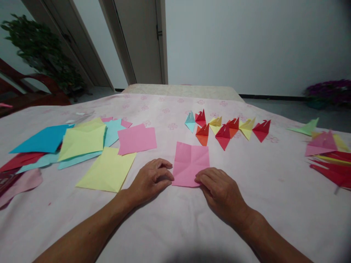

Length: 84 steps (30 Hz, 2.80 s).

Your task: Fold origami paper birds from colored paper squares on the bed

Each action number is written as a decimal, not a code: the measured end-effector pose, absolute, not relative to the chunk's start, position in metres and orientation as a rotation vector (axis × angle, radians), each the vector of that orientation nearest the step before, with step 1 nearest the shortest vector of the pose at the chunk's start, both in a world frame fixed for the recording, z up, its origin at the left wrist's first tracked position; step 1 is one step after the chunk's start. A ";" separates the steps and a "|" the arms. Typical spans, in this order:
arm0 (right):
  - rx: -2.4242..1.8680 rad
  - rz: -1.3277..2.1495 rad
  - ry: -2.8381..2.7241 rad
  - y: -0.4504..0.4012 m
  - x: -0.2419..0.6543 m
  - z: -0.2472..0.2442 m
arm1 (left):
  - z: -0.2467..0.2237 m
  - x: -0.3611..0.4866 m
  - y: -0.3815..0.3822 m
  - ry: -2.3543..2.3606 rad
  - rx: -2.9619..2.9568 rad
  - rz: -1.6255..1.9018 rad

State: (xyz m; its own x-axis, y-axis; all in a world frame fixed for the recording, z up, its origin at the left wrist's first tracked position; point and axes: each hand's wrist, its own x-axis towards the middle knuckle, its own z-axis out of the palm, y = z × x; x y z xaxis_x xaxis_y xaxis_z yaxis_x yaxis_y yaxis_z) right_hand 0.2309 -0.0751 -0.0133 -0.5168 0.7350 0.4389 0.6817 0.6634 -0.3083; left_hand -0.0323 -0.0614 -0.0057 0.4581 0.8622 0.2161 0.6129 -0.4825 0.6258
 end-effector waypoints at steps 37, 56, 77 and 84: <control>-0.983 0.019 -2.331 -0.081 0.233 -0.010 | -0.010 -0.030 -0.059 1.300 2.059 0.802; -0.678 0.311 -1.980 -0.071 0.242 -0.011 | -0.029 -0.020 -0.039 1.521 1.538 1.114; -1.124 1.043 -1.362 -0.060 0.238 -0.015 | -0.031 -0.027 -0.041 1.233 1.478 1.251; -1.119 1.048 -1.365 -0.056 0.239 -0.018 | -0.035 -0.028 -0.038 1.282 1.552 1.293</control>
